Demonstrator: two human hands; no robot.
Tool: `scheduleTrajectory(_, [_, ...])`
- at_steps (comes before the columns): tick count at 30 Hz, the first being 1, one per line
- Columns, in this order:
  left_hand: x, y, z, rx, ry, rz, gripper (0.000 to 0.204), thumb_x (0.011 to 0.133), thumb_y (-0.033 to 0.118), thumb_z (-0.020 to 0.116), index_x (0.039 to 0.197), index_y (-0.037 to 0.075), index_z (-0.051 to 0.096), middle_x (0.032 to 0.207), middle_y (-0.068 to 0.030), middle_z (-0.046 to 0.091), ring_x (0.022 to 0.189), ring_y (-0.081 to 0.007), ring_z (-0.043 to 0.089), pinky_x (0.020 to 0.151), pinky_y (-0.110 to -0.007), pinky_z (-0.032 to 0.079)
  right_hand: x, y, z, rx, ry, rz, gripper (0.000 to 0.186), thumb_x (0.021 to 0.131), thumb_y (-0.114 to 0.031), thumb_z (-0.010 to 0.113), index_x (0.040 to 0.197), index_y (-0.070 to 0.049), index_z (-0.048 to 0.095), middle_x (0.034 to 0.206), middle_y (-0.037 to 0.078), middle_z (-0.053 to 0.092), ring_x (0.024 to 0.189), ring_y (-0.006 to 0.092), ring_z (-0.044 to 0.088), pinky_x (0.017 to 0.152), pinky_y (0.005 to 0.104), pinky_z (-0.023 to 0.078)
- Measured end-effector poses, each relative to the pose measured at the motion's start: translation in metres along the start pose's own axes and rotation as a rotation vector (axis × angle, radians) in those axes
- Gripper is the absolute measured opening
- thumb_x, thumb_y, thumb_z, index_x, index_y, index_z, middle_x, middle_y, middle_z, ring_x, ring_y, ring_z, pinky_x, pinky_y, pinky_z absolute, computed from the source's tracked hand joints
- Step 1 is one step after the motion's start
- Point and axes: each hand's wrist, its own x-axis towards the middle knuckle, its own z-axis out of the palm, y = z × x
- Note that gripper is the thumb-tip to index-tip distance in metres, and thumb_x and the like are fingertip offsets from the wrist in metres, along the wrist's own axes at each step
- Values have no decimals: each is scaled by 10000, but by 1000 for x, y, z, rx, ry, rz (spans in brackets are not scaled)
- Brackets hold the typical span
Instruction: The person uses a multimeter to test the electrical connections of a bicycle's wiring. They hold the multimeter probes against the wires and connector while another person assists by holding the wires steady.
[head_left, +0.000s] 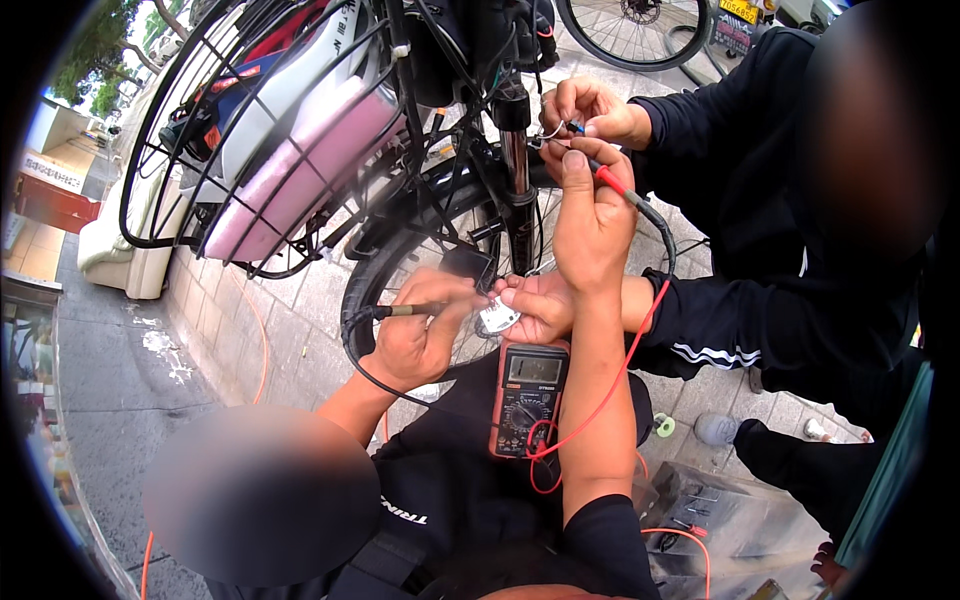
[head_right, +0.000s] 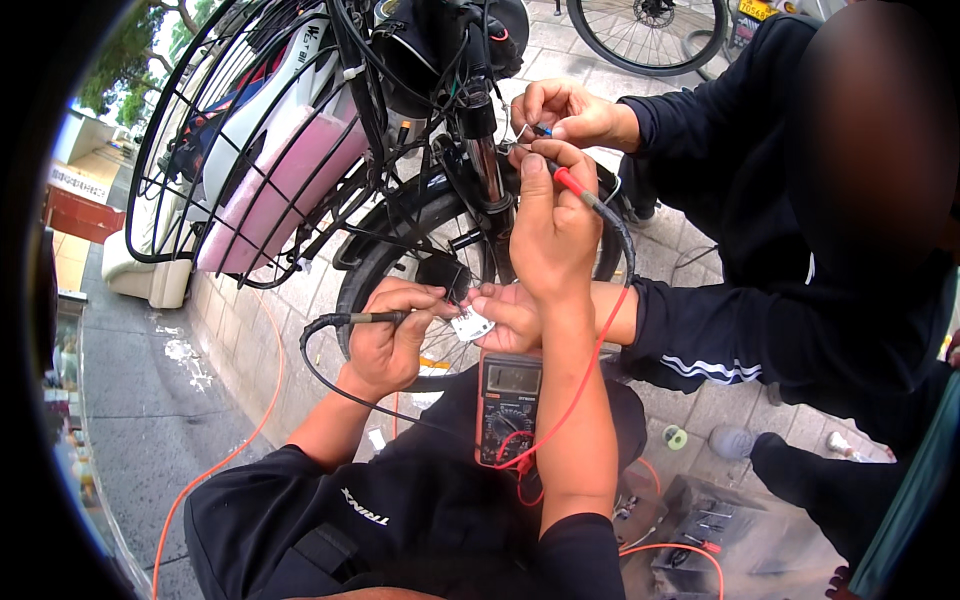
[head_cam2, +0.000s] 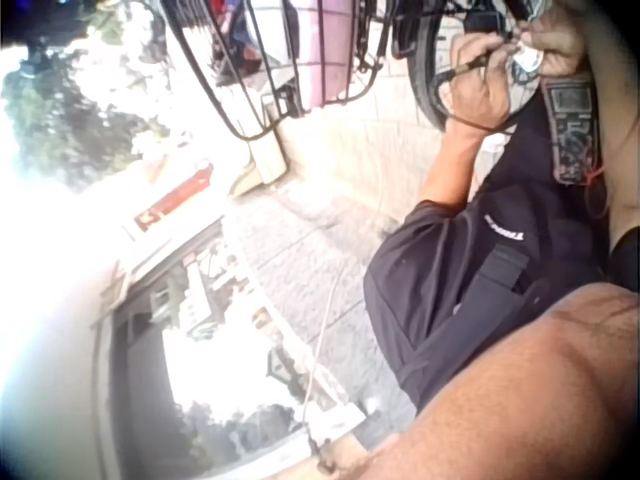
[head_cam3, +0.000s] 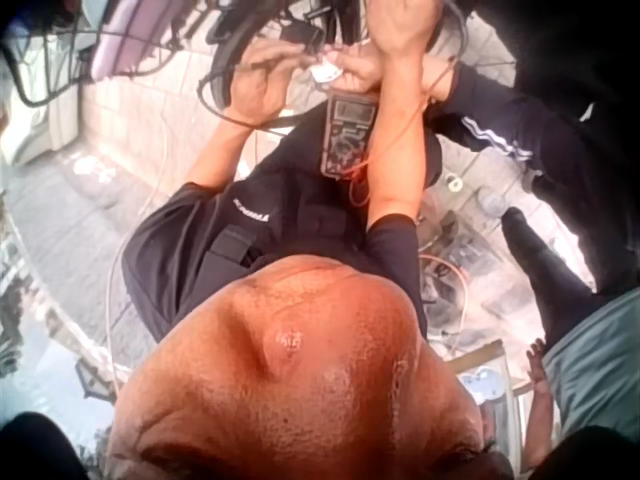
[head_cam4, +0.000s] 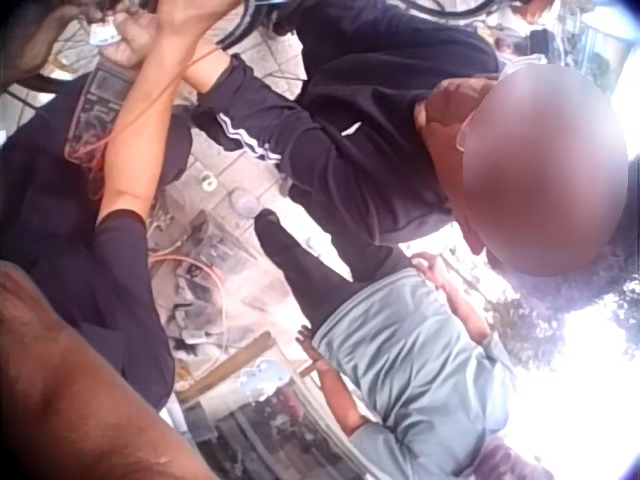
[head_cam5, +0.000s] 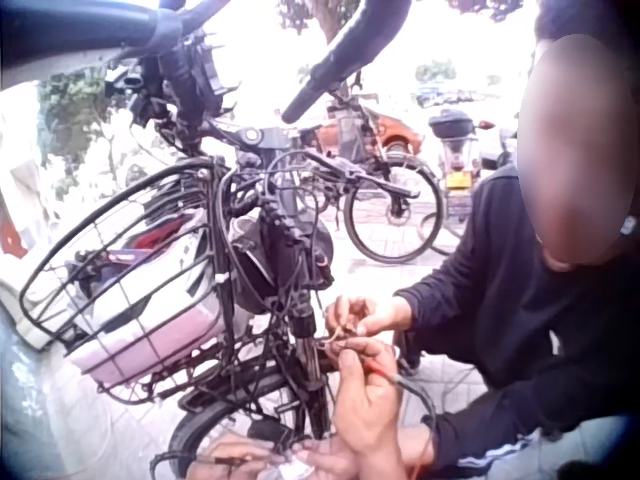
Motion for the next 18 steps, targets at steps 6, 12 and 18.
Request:
scheduleTrajectory(6, [1,2,0,-17,11,-10,101,1048,8,619,1149,12,619,966,-143,773,1054,-264,713,928,-384,561,0,2,-1,4,-19,-27,181,1106,-127,579,1170,35,628,1072,122,739,1014,172,725,902,291,557])
scheduleTrajectory(12, [-2,-1,3,-41,19,-16,112,1067,38,609,1173,1,612,992,-165,749,1012,-248,724,902,-373,577,0,2,-1,9,-18,-33,175,1107,-116,573,1157,40,634,1072,125,726,1012,178,732,897,296,562])
scheduleTrajectory(18, [-1,-3,1,11,-7,67,124,1077,64,601,1173,-14,613,1039,-182,725,966,-239,738,868,-359,588,-4,-4,2,74,-4,17,166,1105,-105,569,1152,44,627,1076,138,724,1017,178,735,903,291,568])
